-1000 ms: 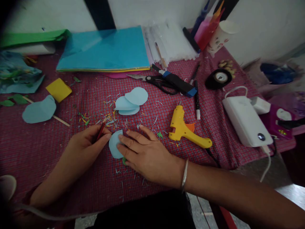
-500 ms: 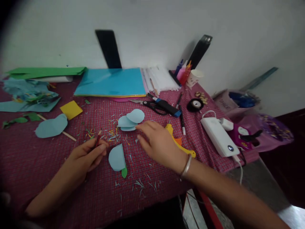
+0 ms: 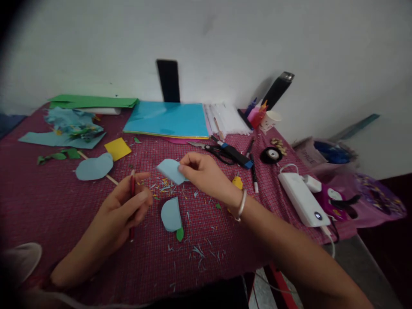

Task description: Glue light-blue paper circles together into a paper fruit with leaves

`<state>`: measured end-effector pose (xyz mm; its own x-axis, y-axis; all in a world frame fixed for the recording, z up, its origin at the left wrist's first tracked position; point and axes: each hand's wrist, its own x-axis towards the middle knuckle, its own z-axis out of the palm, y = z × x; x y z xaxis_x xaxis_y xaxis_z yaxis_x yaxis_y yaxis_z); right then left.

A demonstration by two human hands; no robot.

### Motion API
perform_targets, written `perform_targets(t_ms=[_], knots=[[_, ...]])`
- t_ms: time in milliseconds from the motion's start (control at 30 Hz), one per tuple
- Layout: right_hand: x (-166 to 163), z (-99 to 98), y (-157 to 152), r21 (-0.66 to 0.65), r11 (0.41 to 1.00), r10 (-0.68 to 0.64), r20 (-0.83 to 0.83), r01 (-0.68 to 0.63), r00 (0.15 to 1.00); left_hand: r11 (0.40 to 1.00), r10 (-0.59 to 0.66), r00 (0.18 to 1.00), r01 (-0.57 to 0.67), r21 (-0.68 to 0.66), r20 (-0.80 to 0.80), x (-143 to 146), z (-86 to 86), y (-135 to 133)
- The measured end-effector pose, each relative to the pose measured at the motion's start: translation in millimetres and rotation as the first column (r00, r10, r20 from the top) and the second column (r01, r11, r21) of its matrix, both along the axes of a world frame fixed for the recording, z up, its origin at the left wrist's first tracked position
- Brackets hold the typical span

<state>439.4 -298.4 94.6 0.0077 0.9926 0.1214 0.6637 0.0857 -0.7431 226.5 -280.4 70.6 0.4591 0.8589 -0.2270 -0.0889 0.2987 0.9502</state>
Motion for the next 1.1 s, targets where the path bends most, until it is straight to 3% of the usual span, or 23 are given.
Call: perform_targets(t_ms=[100,200,333,433,567,667,833,933,1033,1100], knots=[[-19.3,5.9,-16.8,-0.067,0.991,0.086,-0.348,-0.116,0.934,0.990,-0.007,1.000,0.009,0.142,-0.016,-0.4,3.9,0.8],[-31.7,6.4,-26.5,-0.097,0.983,0.112,-0.361,-0.157,0.926,0.964,-0.021,0.991,0.054,0.260,-0.130,-3.9,5.5,2.4],[-36.5,-1.0,-33.2,0.010,0.996,0.087,-0.255,-0.087,0.963,0.943,0.032,0.984,0.028,0.331,-0.173,-6.6,6.9,2.6],[-38.1,-11.6,-36.6,-0.020,0.993,0.096,-0.427,-0.116,0.899,0.933,0.069,0.985,-0.007,0.360,-0.159,-5.0,5.9,1.3],[-42.8,-20.2,-38.5,-0.100,0.987,0.035,-0.633,-0.126,0.773,0.939,0.027,0.988,0.028,0.343,-0.154,-2.3,3.7,-1.2],[-46.2,-18.4,-39.9,-0.107,0.989,0.004,-0.660,-0.099,0.751,0.933,-0.032,0.978,0.103,0.344,-0.206,-2.2,4.2,-2.5],[-50.4,-15.4,-44.8,-0.081,0.982,0.062,-0.707,-0.168,0.704,0.937,-0.114,0.977,0.166,0.308,-0.179,-4.0,1.0,-2.7],[-52.8,-20.1,-45.4,-0.056,0.993,0.038,-0.698,-0.107,0.715,0.949,-0.144,0.977,0.182,0.259,-0.157,-2.6,-4.5,-3.4],[-51.6,-24.3,-43.4,-0.027,1.000,-0.012,-0.673,-0.008,0.739,0.972,-0.020,0.986,0.058,0.227,-0.166,0.4,-6.8,-5.1],[-47.8,-24.3,-42.6,0.063,0.993,-0.047,-0.553,0.098,0.832,0.985,0.102,0.990,-0.087,0.146,-0.096,1.3,-5.4,-5.5]])
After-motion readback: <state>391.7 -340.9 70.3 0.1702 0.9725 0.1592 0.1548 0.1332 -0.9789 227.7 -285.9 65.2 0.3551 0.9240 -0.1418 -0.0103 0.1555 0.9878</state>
